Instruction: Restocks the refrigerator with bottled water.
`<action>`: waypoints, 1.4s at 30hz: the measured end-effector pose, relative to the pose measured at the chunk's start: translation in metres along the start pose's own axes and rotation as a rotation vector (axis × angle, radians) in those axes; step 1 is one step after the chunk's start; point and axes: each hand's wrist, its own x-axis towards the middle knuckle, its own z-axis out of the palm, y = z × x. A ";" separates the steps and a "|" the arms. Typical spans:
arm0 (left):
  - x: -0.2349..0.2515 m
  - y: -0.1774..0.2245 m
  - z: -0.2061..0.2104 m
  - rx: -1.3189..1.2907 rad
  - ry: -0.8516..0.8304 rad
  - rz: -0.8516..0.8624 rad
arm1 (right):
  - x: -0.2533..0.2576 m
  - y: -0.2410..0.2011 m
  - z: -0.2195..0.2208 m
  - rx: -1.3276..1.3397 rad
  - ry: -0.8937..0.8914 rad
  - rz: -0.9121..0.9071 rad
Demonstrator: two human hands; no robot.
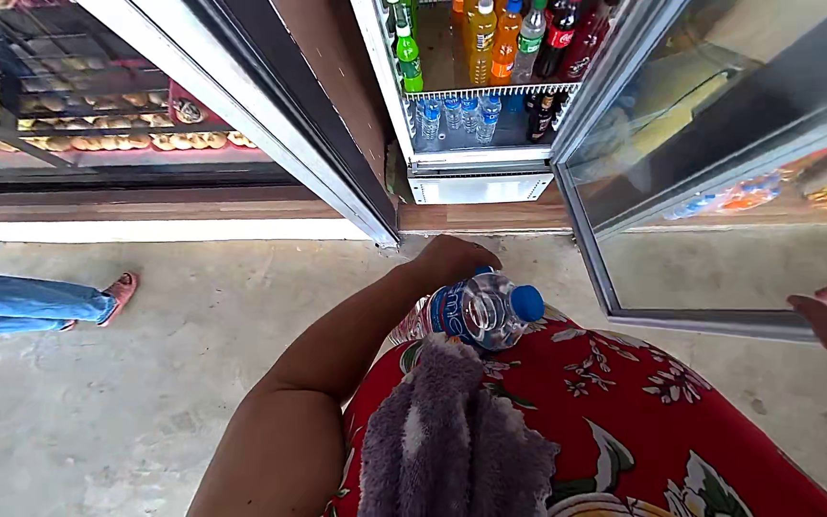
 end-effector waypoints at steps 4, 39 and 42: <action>-0.009 -0.052 -0.027 -0.065 -0.088 -0.101 | 0.022 -0.106 -0.001 -0.030 -0.160 -0.266; -0.039 -0.494 0.226 -0.018 0.353 -0.056 | 0.478 -0.691 0.315 0.659 0.032 -0.764; -0.038 -0.496 0.223 -0.116 0.336 -0.062 | 0.475 -0.705 0.309 0.663 0.052 -0.708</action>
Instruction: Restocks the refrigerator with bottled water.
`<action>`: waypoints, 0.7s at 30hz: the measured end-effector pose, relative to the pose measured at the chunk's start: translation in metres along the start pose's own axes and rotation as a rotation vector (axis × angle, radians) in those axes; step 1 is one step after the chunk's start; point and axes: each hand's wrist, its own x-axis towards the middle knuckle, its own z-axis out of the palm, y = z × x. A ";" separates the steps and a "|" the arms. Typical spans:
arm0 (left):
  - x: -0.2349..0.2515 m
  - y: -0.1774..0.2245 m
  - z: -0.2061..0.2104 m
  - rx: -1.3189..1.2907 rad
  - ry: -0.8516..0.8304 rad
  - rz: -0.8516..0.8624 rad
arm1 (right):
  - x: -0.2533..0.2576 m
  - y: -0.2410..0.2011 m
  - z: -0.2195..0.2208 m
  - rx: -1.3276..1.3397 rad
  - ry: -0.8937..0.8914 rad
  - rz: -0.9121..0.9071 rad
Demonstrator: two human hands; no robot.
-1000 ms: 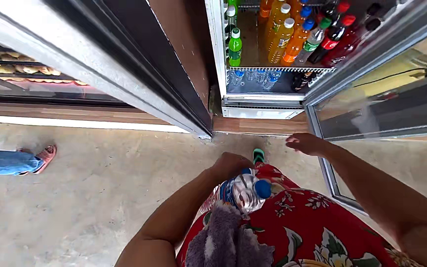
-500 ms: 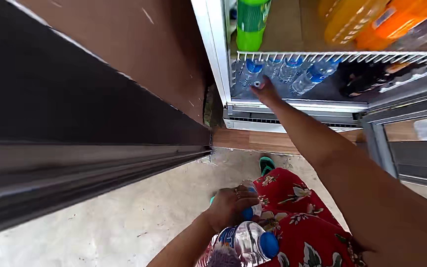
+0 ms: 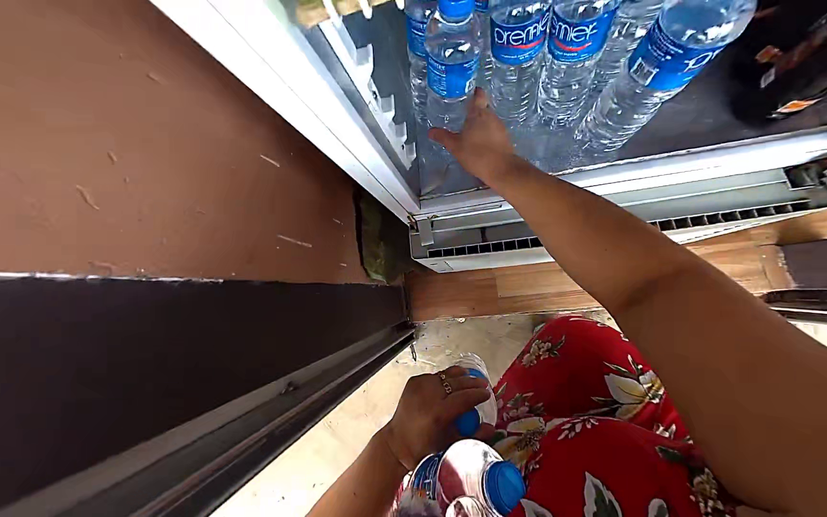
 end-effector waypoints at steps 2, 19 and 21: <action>0.001 0.000 -0.001 -0.061 0.000 -0.028 | 0.012 -0.010 0.004 0.026 0.035 0.040; -0.018 0.006 0.004 0.048 0.078 -0.046 | 0.083 -0.051 0.024 0.089 0.168 0.221; -0.019 0.008 0.005 0.088 0.080 -0.040 | 0.083 -0.054 0.022 0.075 0.155 0.224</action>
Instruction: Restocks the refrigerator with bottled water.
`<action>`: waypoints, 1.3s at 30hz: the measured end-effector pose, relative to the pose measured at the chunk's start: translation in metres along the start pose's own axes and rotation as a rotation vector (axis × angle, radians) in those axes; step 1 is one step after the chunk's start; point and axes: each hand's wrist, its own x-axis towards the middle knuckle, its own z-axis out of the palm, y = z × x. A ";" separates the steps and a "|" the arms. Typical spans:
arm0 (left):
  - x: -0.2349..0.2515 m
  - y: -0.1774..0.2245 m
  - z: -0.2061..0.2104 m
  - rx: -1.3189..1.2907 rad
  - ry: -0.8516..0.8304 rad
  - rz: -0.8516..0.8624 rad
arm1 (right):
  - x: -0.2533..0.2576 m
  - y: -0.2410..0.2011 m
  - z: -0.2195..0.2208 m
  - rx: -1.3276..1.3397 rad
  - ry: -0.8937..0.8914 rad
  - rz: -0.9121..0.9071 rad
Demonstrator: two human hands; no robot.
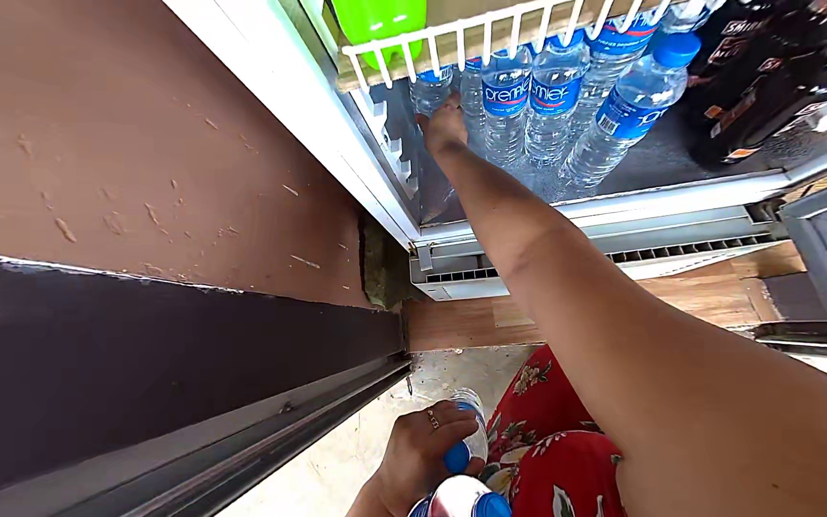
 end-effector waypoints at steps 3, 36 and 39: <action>-0.002 0.004 -0.001 0.025 0.002 -0.001 | -0.005 -0.005 -0.007 -0.043 -0.043 0.008; 0.007 0.002 0.004 -0.015 -0.017 0.019 | -0.122 0.181 -0.128 0.092 0.187 -0.798; 0.008 0.004 0.003 0.007 -0.011 0.024 | -0.104 0.148 -0.093 0.362 -0.009 -0.336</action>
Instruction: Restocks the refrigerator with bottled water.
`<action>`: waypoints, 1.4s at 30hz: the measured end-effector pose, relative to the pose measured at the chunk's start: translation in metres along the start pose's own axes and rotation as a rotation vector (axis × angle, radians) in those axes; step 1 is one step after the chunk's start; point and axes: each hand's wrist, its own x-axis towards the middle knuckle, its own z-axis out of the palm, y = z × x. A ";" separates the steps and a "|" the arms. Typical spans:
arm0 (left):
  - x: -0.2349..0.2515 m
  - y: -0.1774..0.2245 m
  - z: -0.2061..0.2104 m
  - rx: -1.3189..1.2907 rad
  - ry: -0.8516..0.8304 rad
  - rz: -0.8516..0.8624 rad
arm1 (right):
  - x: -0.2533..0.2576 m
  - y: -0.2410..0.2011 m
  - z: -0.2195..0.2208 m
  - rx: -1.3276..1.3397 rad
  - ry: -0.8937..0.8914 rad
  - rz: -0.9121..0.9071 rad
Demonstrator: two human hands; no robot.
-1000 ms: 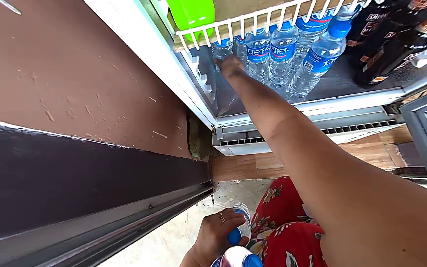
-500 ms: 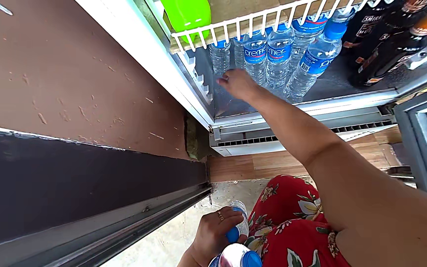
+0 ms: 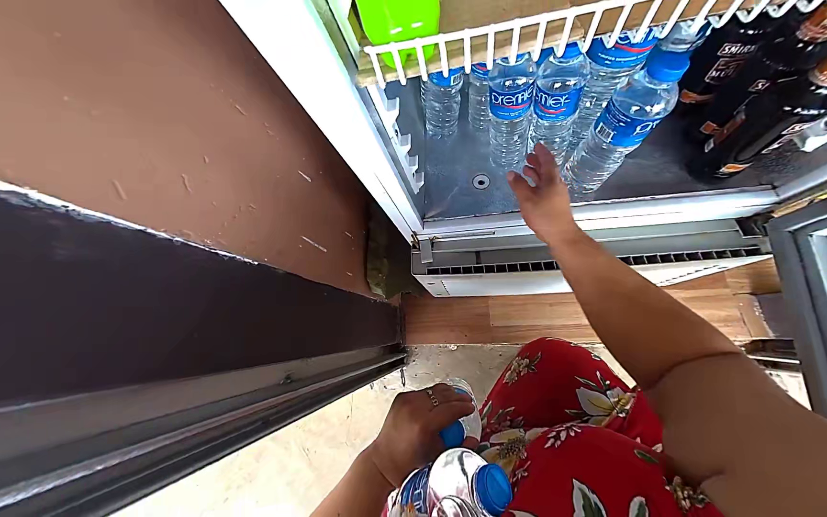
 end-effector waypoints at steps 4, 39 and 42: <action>-0.005 0.004 -0.002 0.017 0.023 -0.021 | 0.032 -0.002 0.034 0.044 0.086 0.218; -0.008 0.001 -0.005 0.010 0.019 -0.052 | 0.034 -0.017 0.033 -0.207 0.150 -0.264; -0.006 0.000 -0.003 0.001 0.013 -0.044 | 0.008 0.007 0.014 -0.231 0.437 -0.369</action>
